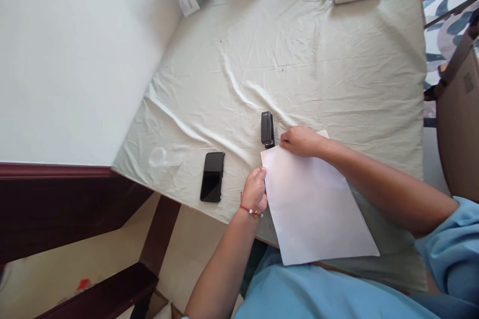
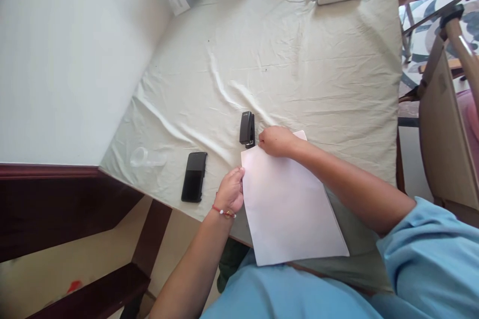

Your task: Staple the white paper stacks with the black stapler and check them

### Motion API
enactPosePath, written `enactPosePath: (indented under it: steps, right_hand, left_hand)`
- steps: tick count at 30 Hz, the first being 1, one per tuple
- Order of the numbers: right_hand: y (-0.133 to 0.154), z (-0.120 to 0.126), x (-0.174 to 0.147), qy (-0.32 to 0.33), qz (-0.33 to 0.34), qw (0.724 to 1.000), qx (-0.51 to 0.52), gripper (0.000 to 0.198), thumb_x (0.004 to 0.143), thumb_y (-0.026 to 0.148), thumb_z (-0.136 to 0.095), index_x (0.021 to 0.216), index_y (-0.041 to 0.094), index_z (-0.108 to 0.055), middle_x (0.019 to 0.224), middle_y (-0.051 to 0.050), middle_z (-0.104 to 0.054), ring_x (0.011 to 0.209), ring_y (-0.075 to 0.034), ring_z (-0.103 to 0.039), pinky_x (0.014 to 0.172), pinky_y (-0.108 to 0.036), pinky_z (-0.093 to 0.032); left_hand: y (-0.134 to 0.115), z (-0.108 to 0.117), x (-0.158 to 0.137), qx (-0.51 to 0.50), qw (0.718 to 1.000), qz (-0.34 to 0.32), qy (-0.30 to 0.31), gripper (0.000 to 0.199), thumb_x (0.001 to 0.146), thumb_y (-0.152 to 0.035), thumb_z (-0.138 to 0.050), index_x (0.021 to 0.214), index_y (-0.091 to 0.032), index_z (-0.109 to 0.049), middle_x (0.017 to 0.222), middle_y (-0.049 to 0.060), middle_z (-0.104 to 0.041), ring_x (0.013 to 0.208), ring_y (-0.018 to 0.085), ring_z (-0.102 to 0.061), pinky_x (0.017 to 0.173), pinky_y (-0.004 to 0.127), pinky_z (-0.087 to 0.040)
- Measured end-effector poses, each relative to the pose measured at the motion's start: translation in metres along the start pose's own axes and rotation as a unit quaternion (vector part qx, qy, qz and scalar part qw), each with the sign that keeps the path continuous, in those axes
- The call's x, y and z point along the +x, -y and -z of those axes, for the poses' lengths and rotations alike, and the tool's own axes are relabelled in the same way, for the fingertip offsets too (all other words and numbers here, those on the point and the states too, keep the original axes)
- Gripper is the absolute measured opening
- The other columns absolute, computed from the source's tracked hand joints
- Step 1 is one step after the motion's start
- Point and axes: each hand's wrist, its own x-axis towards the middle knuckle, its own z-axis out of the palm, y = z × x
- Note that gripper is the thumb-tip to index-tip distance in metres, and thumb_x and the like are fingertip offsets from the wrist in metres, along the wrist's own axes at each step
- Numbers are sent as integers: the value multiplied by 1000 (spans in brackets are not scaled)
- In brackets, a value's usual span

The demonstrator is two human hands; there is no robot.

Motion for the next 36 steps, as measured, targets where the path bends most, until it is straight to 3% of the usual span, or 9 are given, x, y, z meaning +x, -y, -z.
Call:
enactPosePath:
  steps: [7, 10, 14, 16, 19, 26, 29, 34, 36]
  right_hand:
    - [-7, 6, 14, -16, -15, 1000, -8, 34, 98, 29, -45, 101, 19, -77, 110, -14, -78, 105, -32, -69, 82, -40, -45]
    - [-11, 1, 11, -77, -11, 997, -19, 32, 99, 27, -47, 106, 18, -77, 110, -16, -78, 117, -38, -64, 93, -49, -45]
    - [-12, -13, 0, -241, 145, 959, -27, 44, 100, 15, -44, 140, 19, -63, 145, -11, -66, 144, -32, -48, 118, -55, -33]
    - [-11, -21, -3, -240, 234, 942, -32, 54, 100, 6, -38, 146, 23, -58, 155, -4, -58, 152, -24, -41, 127, -55, -20]
    - [-9, -28, -3, -207, 268, 940, -44, 57, 98, 2, -35, 143, 25, -62, 153, -1, -59, 153, -22, -41, 130, -59, -14]
    - [-4, -32, 2, -200, 237, 950, -43, 58, 96, 2, -39, 143, 26, -62, 151, -2, -61, 150, -25, -47, 129, -63, -18]
    - [-8, -30, -3, -241, 212, 947, -18, 50, 99, 8, -41, 143, 22, -62, 155, -6, -58, 149, -28, -48, 127, -61, -25]
    - [-41, -25, -40, -380, 68, 916, 105, 45, 100, 32, -53, 142, 17, -59, 149, -18, -61, 138, -35, -57, 115, -57, -45]
    - [-57, -27, -63, -389, -15, 903, 182, 55, 97, 42, -59, 145, 16, -55, 144, -21, -62, 128, -36, -64, 109, -56, -51]
  left_hand:
    - [-14, -7, 18, 69, 997, -28, -11, 31, 66, -40, -76, 84, -18, -63, 75, 4, -73, 89, 27, -75, 84, 39, -58]
    - [-19, -11, 24, 104, 994, -46, 1, 26, 71, -39, -72, 83, -18, -63, 74, 4, -71, 88, 26, -73, 83, 37, -57]
    - [-19, -13, 30, 134, 988, -72, 3, 22, 75, -38, -68, 84, -18, -63, 73, 2, -67, 77, 21, -68, 78, 34, -54]
    - [-17, -12, 32, 151, 985, -82, -10, 19, 76, -36, -67, 80, -18, -62, 71, 0, -64, 71, 18, -63, 74, 31, -51]
    - [-16, -10, 34, 166, 983, -81, -8, 15, 79, -33, -64, 79, -18, -61, 69, -1, -61, 68, 16, -58, 68, 29, -48]
    - [-15, -13, 37, 174, 981, -79, -20, 11, 86, -27, -57, 78, -19, -58, 67, -2, -56, 65, 15, -51, 67, 27, -44]
    - [-9, -13, 31, 200, 974, -108, -17, 14, 88, -27, -55, 76, -19, -56, 67, -3, -54, 67, 14, -50, 68, 26, -42]
    - [6, -7, -5, 235, 955, -181, 21, 25, 97, -37, -53, 78, -20, -54, 78, -1, -57, 76, 15, -52, 77, 25, -44]
    - [9, -2, -21, 214, 955, -201, 27, 28, 99, -43, -52, 86, -19, -59, 84, 1, -61, 81, 16, -55, 80, 25, -45]
